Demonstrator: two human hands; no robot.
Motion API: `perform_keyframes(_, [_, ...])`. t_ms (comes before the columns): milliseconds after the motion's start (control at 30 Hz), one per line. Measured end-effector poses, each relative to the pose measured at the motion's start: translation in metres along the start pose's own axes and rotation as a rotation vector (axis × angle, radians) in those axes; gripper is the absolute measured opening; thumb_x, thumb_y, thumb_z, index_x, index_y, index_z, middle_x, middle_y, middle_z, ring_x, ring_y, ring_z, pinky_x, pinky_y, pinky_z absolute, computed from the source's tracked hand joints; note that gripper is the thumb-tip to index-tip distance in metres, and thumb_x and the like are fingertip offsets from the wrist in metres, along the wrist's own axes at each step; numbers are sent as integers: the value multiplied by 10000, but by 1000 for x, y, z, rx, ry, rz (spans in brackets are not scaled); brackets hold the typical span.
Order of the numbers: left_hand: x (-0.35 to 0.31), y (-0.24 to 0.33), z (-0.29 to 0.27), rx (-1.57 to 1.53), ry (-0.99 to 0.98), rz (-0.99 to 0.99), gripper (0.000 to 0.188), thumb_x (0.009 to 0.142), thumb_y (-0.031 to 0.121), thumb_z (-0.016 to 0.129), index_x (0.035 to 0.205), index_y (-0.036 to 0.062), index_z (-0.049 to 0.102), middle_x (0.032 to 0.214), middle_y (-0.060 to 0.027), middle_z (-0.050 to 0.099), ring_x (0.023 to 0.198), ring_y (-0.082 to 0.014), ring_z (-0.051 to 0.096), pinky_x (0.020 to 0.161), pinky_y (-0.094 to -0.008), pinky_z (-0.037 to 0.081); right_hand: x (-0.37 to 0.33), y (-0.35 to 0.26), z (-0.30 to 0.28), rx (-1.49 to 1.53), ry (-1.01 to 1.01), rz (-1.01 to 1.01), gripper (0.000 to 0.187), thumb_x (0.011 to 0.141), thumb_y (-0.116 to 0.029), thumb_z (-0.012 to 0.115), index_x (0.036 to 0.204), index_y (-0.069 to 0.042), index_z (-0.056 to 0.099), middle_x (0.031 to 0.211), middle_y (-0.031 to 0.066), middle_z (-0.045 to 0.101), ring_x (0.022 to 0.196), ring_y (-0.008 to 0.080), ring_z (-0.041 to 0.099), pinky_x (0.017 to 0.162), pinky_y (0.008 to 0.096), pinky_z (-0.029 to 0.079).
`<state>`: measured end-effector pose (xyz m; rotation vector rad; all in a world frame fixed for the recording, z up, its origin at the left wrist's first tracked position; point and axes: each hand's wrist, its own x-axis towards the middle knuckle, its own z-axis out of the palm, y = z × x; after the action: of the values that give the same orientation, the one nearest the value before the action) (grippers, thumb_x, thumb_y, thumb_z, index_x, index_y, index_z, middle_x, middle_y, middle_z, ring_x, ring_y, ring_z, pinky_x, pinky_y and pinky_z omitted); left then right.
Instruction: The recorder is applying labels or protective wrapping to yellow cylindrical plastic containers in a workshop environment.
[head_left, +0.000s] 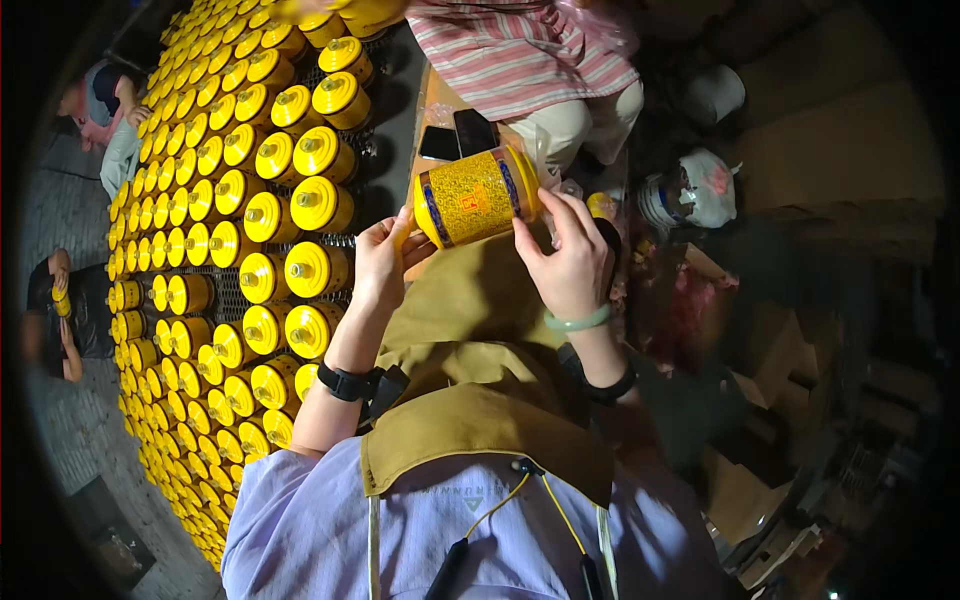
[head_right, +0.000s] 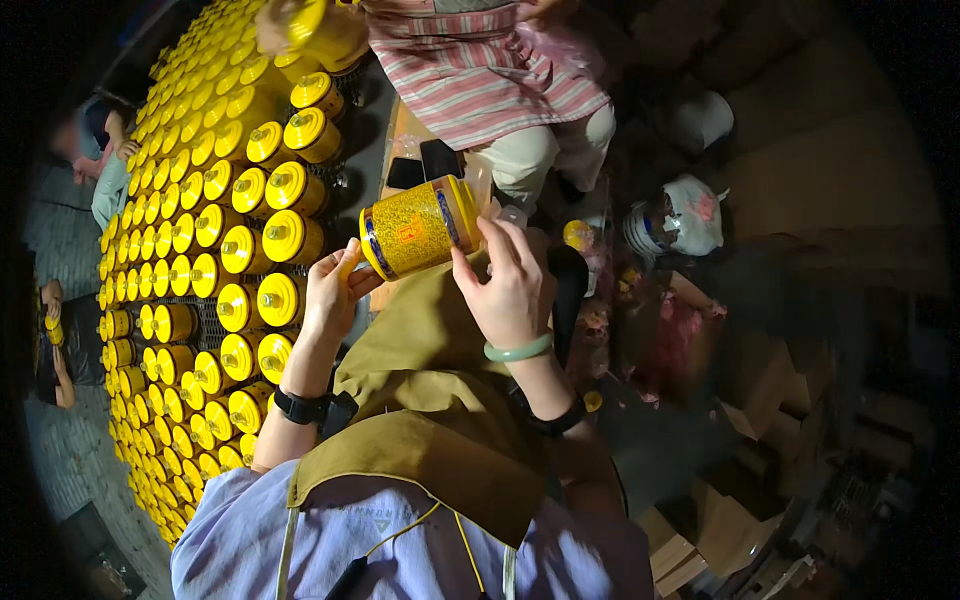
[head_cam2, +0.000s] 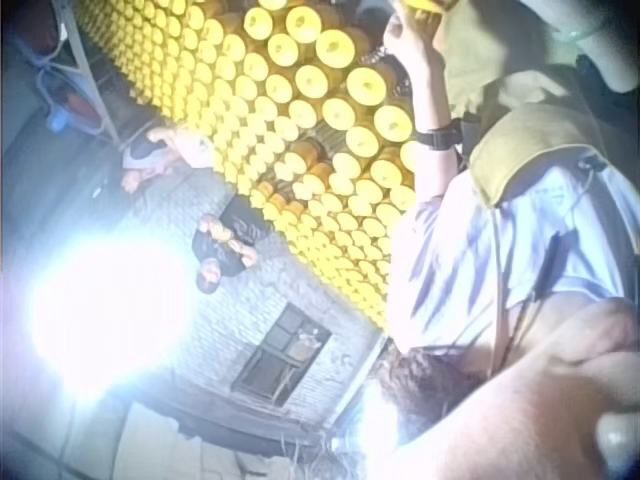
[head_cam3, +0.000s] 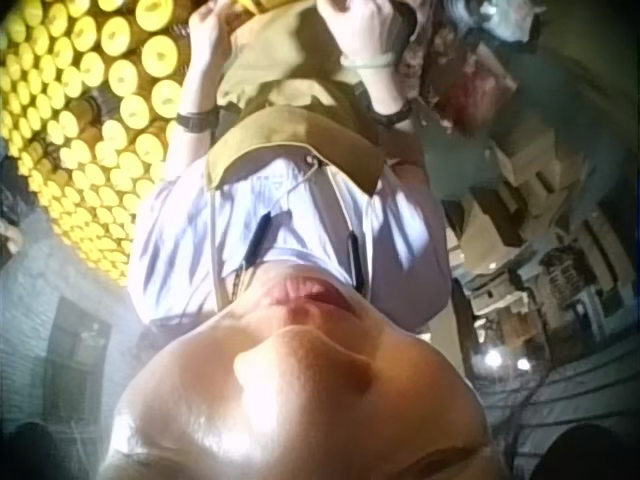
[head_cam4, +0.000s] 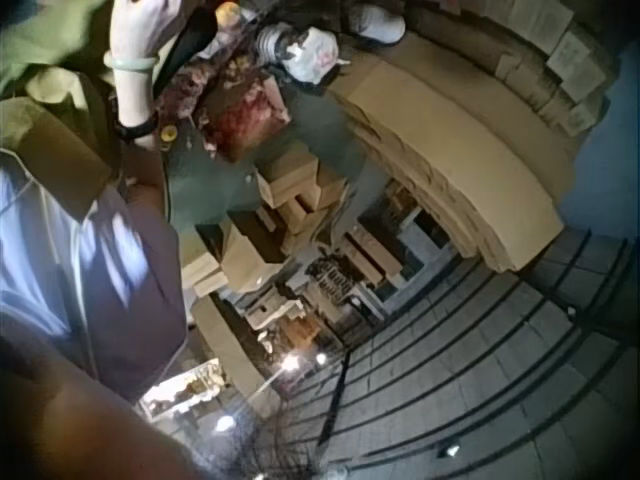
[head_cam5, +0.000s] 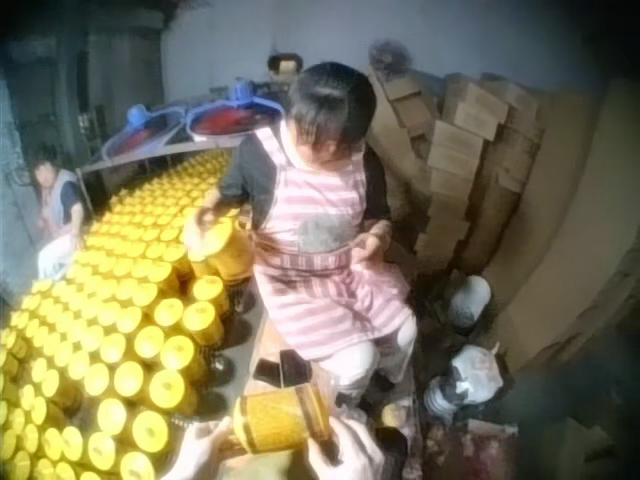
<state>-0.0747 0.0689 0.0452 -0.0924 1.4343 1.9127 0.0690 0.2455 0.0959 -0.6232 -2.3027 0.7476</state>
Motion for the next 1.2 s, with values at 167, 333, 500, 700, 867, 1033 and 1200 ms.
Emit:
perform_keyframes(167, [0, -7, 0, 39, 14, 1, 340, 1003, 269, 541, 1055, -63, 591, 1020, -154, 690, 903, -257, 702, 857, -355, 559, 5, 10, 3, -17, 60, -43, 224, 764, -111, 751, 962, -27, 687, 951, 75, 667, 652, 238, 645, 595, 329, 536])
perform_keyframes(333, [3, -7, 1, 30, -37, 45, 327, 996, 263, 554, 1046, -58, 596, 1005, -160, 693, 908, -256, 702, 844, -357, 564, 6, 19, 9, 2, 95, -54, 203, 762, -77, 738, 952, -36, 683, 918, 63, 674, 651, 232, 655, 579, 324, 527])
perform_keyframes(500, [-6, -10, 4, -53, -4, -31, 305, 1001, 217, 540, 1045, -81, 588, 1050, -197, 677, 921, -283, 701, 841, -397, 583, 14, 24, 16, -39, 149, -76, 163, 768, -43, 734, 921, -11, 691, 899, 100, 705, 722, 259, 677, 624, 335, 532])
perform_keyframes(700, [-6, -14, 10, -174, 11, -50, 290, 999, 203, 540, 1044, -82, 569, 1048, -193, 677, 933, -290, 701, 846, -402, 583, 16, 24, 10, 17, 201, -173, 128, 750, -52, 740, 860, -48, 675, 941, 46, 714, 705, 267, 680, 598, 327, 547])
perform_keyframes(867, [-2, -18, 13, -121, 13, 0, 242, 992, 188, 558, 1007, -54, 564, 1028, -180, 681, 921, -269, 704, 843, -387, 583, 17, 20, 18, -111, 279, -170, 117, 746, -51, 738, 819, -64, 649, 935, 33, 709, 681, 260, 673, 579, 332, 540])
perform_keyframes(1033, [-3, -21, 15, -191, 65, -15, 261, 990, 187, 560, 1067, -60, 591, 1079, -191, 671, 989, -301, 685, 893, -418, 562, 20, 24, 22, -87, 290, -81, 99, 778, -40, 697, 826, -62, 614, 916, 47, 685, 702, 279, 659, 580, 349, 527])
perform_keyframes(1200, [-1, -20, 15, -233, 88, -17, 253, 990, 186, 559, 1062, -53, 597, 1085, -183, 672, 988, -291, 684, 901, -421, 559, 22, 24, 15, 222, 239, 82, 103, 838, -83, 697, 898, -30, 633, 966, 111, 680, 846, 261, 665, 646, 304, 516])
